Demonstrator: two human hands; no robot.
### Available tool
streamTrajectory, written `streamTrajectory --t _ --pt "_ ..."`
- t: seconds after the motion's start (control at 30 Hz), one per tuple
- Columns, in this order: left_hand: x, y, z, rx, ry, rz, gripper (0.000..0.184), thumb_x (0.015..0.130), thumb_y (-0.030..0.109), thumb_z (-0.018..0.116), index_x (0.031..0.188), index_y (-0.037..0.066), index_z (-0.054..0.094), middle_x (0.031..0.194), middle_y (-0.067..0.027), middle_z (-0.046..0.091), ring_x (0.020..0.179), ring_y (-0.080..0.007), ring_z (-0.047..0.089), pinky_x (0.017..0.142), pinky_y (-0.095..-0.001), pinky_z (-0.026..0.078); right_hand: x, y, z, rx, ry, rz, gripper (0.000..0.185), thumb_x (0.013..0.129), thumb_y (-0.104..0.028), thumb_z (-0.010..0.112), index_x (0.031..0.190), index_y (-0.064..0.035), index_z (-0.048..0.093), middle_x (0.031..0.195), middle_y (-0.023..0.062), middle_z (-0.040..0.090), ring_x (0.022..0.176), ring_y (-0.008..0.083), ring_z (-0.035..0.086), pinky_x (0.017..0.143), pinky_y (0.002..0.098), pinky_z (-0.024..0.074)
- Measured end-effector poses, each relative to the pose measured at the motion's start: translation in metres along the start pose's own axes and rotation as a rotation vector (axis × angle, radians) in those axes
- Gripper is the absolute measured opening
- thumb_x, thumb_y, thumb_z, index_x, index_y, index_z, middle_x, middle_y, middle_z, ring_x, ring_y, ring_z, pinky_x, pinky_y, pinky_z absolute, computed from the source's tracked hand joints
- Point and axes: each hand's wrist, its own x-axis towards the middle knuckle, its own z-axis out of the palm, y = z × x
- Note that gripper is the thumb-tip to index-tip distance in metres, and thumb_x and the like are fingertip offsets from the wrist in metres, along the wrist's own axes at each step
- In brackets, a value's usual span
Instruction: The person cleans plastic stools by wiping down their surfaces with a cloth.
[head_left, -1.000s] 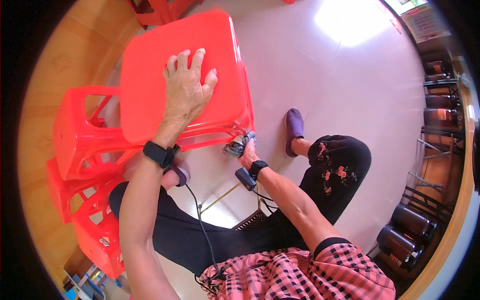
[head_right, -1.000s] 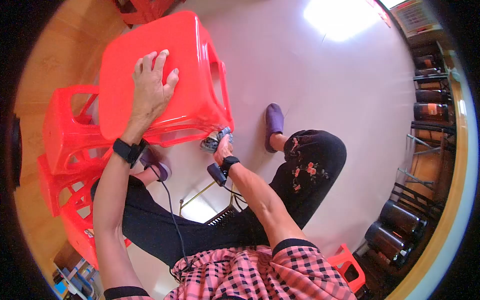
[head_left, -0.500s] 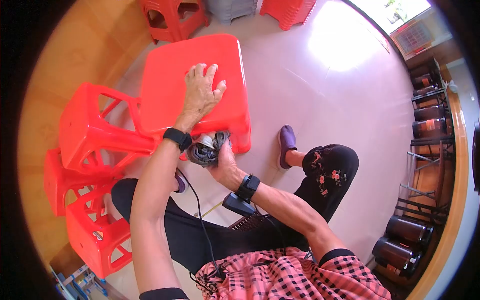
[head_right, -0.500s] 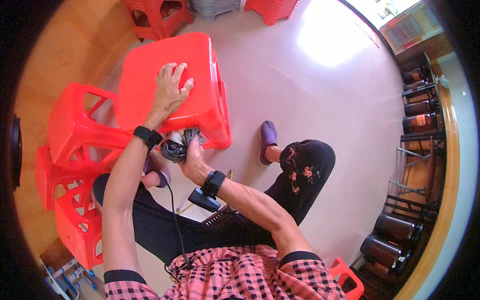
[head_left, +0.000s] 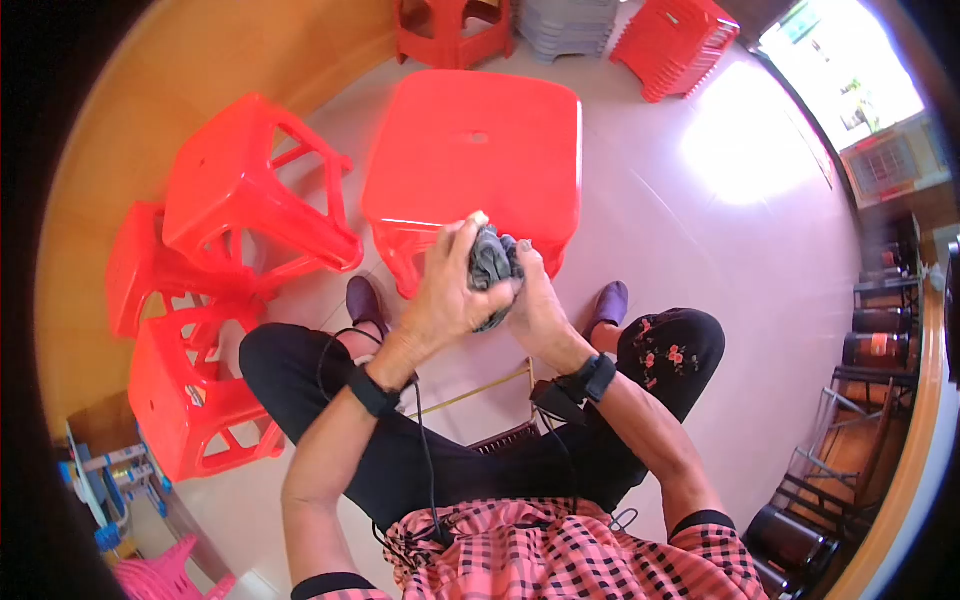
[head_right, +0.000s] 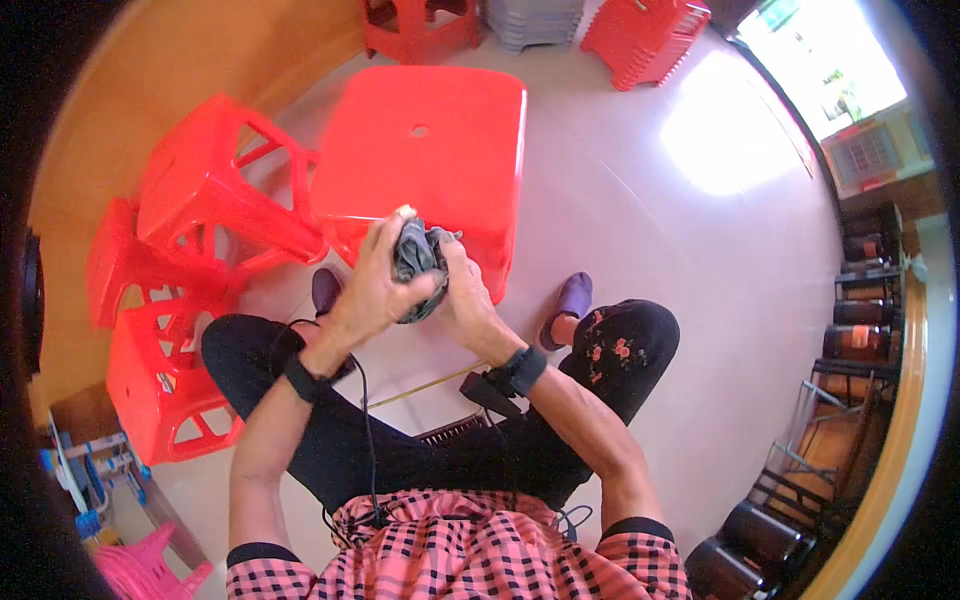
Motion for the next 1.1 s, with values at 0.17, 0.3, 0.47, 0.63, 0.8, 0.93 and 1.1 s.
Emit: streamTrajectory --t 0.17,0.3,0.47,0.63,0.8,0.93,1.1 --pt "-0.033 -0.022 0.026 -0.302 0.105 -0.152 0.079 0.077 0.014 0.072 0.141 -0.001 0.026 0.122 -0.0153 0.049 0.114 -0.0228 0.05 0.099 -0.0352 0.04 -0.012 -0.013 -0.005 -0.397 -0.161 -0.029 0.05 0.098 -0.045 0.04 0.119 -0.0019 0.056 0.1 0.0071 0.062 0.089 0.0122 0.055 0.08 0.0298 0.0461" --pt "-0.04 -0.016 0.025 -0.568 0.076 -0.292 0.074 0.078 0.008 0.07 0.139 -0.001 0.029 0.116 -0.0131 0.053 0.108 -0.0183 0.053 0.092 -0.0332 0.045 -0.017 -0.054 0.012 -1.439 -0.148 -0.339 0.047 0.094 -0.043 0.049 0.093 0.0005 0.064 0.064 0.0192 0.058 0.06 0.0282 0.061 0.058 0.0408 0.0463" --pt "-0.033 -0.013 0.037 -1.004 0.231 -0.579 0.044 0.083 0.01 0.067 0.119 0.002 0.042 0.095 -0.0033 0.055 0.084 -0.0105 0.057 0.073 -0.0258 0.049 0.038 -0.092 0.02 -1.581 0.075 -0.758 0.033 0.091 -0.033 0.057 0.082 -0.0013 0.06 0.061 0.0179 0.055 0.056 0.0325 0.059 0.053 0.0404 0.0437" --pt "-0.024 0.003 0.076 -1.291 0.339 -0.57 0.037 0.084 0.016 0.067 0.111 0.003 0.045 0.088 -0.002 0.055 0.078 -0.0101 0.055 0.071 -0.0267 0.048 0.081 -0.08 0.003 -1.516 0.136 -1.021 0.02 0.088 -0.021 0.061 0.082 -0.0026 0.061 0.066 0.0143 0.059 0.059 0.0276 0.059 0.056 0.0378 0.0452" --pt "-0.023 -0.044 0.083 -1.454 0.452 -0.663 0.027 0.083 0.017 0.066 0.102 0.003 0.052 0.084 -0.0035 0.061 0.078 -0.0117 0.059 0.072 -0.0288 0.049 0.083 -0.079 -0.003 -1.525 0.172 -0.968 0.017 0.088 -0.019 0.061 0.084 -0.0032 0.062 0.063 0.0087 0.055 0.056 0.0166 0.053 0.054 0.0317 0.0427" --pt "-0.021 -0.074 0.05 -1.131 0.724 -0.628 0.026 0.081 0.014 0.067 0.1 0.003 0.054 0.085 -0.0042 0.061 0.077 -0.0122 0.058 0.072 -0.0296 0.048 0.081 -0.075 -0.002 -1.491 0.176 -0.974 0.012 0.086 -0.015 0.063 0.085 -0.0036 0.062 0.057 0.0028 0.051 0.051 0.0072 0.045 0.051 0.0263 0.0387" --pt "-0.027 -0.138 0.065 -0.832 0.867 -0.674 0.027 0.079 0.012 0.068 0.1 0.004 0.054 0.089 -0.0053 0.059 0.076 -0.0136 0.057 0.071 -0.0294 0.049 0.077 -0.074 -0.002 -1.54 0.175 -0.976 0.01 0.084 -0.015 0.064 0.083 -0.005 0.062 0.064 0.0055 0.056 0.054 0.0125 0.053 0.053 0.0292 0.0431"
